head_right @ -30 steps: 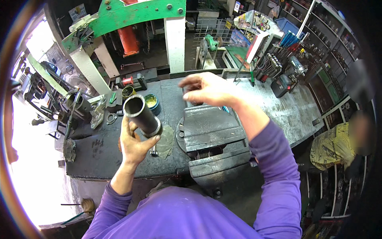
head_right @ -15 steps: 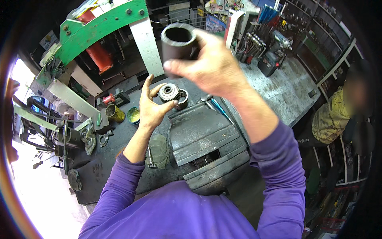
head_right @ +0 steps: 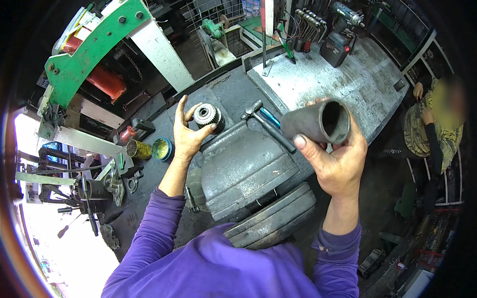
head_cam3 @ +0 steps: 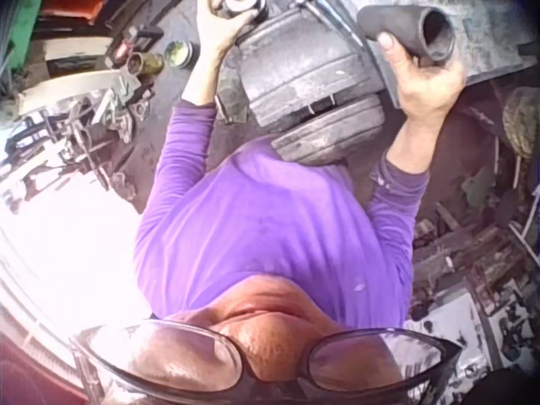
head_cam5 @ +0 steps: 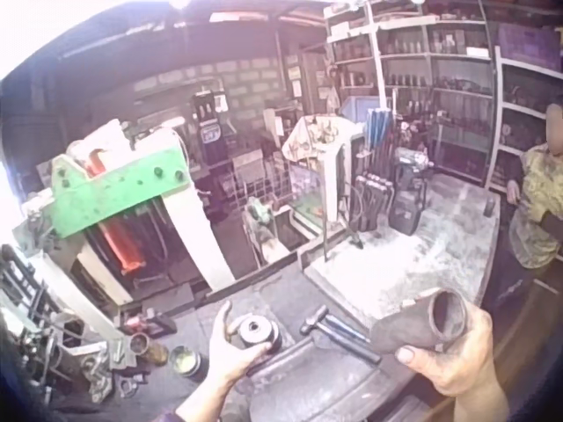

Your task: The person applies grease to a gear, fits a bearing and a washer onto it, and then slides a cylindrical sleeve over the assembly. The person places the assembled unit into a hydraulic press and operates the press to seat the components.

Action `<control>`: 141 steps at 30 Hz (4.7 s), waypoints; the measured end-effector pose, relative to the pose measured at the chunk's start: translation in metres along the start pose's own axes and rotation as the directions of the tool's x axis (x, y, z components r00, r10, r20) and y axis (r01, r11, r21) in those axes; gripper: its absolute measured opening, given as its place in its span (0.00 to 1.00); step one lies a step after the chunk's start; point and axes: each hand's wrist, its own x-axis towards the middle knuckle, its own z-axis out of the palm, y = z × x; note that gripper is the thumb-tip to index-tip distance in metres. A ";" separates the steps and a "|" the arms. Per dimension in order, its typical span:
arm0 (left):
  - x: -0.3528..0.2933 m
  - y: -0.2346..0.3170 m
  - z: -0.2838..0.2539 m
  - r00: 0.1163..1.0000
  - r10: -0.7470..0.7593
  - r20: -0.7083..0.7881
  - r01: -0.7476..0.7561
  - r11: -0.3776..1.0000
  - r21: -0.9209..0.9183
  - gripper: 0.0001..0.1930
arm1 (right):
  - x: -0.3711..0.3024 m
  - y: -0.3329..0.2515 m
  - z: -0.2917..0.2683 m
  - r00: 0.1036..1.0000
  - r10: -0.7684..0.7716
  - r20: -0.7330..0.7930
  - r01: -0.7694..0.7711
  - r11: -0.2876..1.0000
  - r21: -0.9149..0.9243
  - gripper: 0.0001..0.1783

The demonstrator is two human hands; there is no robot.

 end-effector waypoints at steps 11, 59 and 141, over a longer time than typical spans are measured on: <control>0.006 -0.007 -0.006 0.993 -0.075 0.087 0.086 0.987 -0.134 0.66 | -0.024 0.009 0.003 0.999 0.035 -0.031 -0.032 0.997 0.073 0.41; 0.003 0.006 -0.014 0.994 -0.019 0.110 0.016 1.000 0.024 0.65 | 0.109 0.053 0.169 0.764 0.169 0.623 -0.169 0.984 -0.060 0.30; 0.068 0.108 -0.064 0.998 0.029 0.059 -0.020 0.989 -0.145 0.30 | 0.002 0.294 0.054 0.883 0.402 0.241 0.015 0.489 -0.872 0.44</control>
